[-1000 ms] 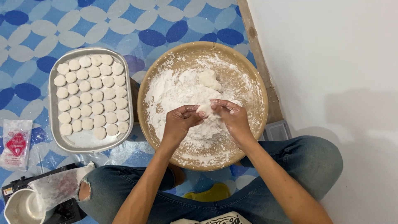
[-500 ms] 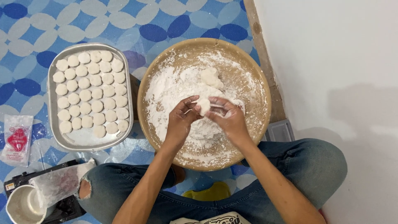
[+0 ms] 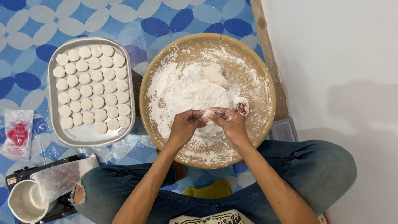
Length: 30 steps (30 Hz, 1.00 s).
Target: Forming small balls of dough by hand from a larger mass and placing them on a metal tray.
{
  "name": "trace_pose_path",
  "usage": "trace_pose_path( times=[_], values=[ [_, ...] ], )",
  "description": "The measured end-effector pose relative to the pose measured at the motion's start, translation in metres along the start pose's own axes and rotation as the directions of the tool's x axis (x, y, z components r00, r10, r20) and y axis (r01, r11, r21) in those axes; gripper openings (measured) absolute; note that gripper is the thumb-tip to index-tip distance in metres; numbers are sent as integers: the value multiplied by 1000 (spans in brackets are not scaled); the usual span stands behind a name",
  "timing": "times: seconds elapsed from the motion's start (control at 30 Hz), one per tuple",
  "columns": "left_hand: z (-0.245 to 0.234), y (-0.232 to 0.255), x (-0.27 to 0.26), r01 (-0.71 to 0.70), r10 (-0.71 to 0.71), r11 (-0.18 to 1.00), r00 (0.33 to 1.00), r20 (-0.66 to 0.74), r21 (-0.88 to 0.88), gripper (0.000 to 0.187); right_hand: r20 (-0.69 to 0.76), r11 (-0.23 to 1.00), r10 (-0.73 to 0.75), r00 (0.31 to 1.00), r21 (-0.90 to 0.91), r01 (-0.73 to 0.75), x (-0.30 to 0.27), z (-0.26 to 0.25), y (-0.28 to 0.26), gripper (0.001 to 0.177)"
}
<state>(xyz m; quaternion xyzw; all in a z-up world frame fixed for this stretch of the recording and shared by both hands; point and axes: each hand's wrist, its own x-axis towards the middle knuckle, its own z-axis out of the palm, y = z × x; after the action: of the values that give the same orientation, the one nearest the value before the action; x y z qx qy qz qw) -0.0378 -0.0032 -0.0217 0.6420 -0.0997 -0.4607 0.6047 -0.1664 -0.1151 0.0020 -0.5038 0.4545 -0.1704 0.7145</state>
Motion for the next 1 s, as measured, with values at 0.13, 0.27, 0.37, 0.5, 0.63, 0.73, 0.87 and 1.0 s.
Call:
trace_pose_path(
  times=[0.13, 0.27, 0.37, 0.5, 0.63, 0.73, 0.87, 1.0],
  values=[
    [-6, -1, 4, -6, 5, 1000, 999, -31, -18, 35, -7, 1000, -22, 1000, 21, 22, 1, 4, -4, 39],
    [-4, 8, -1, -11, 9, 998, 999, -32, -63, 35, 27, 998, -54, 998, -28, 54, 1, 9, -11, 35],
    [-2, 14, -5, -23, 19, 998, 998, -55, -58, 34, 93, 991, -88, 992, -91, 97, 4, 6, -12, 39],
    [-3, 9, -2, -47, 41, 994, 997, -65, -103, 31, 36, 981, -171, 985, -85, 173, 5, 1, -16, 45],
    [0, 16, -6, -51, 41, 995, 994, -102, -90, 26, 50, 986, -158, 986, -53, 161, 2, 3, -15, 42],
    [-3, 18, -6, -34, 16, 988, 993, -121, -150, 29, 88, 970, -226, 970, -70, 232, 1, 6, -15, 53],
    [-4, 18, -7, -38, 31, 983, 999, -42, -178, 31, 53, 953, -303, 951, 14, 303, 0, 8, -15, 64],
    [-4, 14, -7, -38, 36, 985, 999, -11, -169, 27, 17, 952, -286, 958, 117, 282, 2, 9, -11, 66]
  ],
)
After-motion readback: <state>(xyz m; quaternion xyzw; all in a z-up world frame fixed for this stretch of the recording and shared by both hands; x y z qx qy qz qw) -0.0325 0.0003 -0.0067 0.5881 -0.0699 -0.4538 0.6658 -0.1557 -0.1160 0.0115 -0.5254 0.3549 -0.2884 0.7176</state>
